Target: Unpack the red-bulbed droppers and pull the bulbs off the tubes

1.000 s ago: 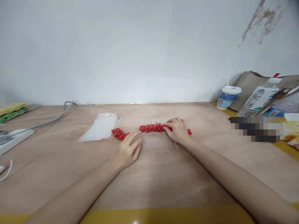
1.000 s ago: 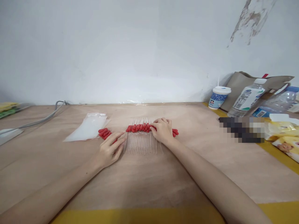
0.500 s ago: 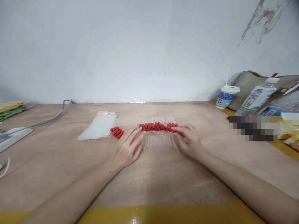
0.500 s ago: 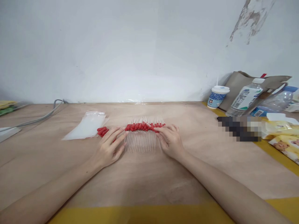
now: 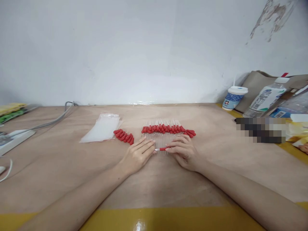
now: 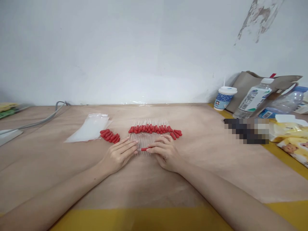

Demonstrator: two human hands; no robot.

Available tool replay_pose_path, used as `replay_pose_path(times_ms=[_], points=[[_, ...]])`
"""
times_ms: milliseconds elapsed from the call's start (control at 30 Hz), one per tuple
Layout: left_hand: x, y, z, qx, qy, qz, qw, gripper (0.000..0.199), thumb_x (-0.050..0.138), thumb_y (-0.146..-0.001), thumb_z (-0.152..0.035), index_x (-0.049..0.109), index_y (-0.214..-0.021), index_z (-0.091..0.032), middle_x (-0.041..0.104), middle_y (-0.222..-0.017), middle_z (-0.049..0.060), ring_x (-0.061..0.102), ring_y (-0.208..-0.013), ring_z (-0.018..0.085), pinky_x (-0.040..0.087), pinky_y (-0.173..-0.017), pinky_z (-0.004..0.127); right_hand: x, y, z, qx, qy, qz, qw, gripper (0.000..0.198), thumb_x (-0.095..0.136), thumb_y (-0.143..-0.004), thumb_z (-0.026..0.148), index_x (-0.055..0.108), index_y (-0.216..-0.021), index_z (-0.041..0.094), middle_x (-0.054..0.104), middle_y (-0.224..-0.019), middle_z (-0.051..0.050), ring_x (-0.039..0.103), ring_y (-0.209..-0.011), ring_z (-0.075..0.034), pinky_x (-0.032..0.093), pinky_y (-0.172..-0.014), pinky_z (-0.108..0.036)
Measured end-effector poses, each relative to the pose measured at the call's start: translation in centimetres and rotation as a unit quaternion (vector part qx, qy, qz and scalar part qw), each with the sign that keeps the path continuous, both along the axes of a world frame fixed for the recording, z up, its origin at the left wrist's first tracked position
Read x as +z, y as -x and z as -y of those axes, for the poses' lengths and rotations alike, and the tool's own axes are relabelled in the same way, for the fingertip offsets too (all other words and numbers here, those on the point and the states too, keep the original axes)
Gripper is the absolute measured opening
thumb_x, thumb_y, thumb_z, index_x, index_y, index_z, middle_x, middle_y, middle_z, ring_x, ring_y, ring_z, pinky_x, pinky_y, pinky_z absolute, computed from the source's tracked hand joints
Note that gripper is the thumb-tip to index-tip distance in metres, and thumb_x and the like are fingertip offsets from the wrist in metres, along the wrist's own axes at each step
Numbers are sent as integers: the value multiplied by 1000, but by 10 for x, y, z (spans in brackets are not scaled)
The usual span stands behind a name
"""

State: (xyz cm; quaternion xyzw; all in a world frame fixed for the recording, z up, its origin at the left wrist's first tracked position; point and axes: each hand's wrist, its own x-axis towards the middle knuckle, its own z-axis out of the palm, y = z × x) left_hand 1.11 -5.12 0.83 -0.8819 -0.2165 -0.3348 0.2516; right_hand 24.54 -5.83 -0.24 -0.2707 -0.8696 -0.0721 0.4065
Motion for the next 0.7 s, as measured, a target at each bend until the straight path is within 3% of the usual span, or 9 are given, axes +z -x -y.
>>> replay_pose_path(times_ms=[133,233,433,700], points=[[-1,-3,0,-1,2,3,1000,11,54,-83,-18,62,-90,-13,69,-95,6,64,-90,18,51,-88,36,4,10,4,-43,3,17,999,36,56,-77,31,54,-112,21,66,-95,-4,54,-93,-20,32,-91,-44],[1,-5,1,-7,8,-4,1000,12,54,-83,-18,62,-91,-13,69,-94,6,64,-92,18,50,-89,36,4,21,4,-61,-27,37,997,41,59,-77,40,54,-113,21,66,-96,-5,54,-94,-21,29,-95,-47],[-2,-3,1,-27,12,-19,999,14,50,-85,-18,61,-94,-16,68,-97,5,63,-93,16,49,-91,34,1,29,3,-54,-86,43,994,14,58,-80,25,63,-93,26,68,-86,3,57,-86,-15,29,-95,-44],[-1,-2,5,-47,19,-27,998,10,50,-84,-15,60,-87,-13,68,-89,5,65,-85,14,49,-93,31,5,25,9,-38,-98,61,993,10,53,-83,23,62,-88,24,68,-82,4,57,-80,-13,31,-90,-40]])
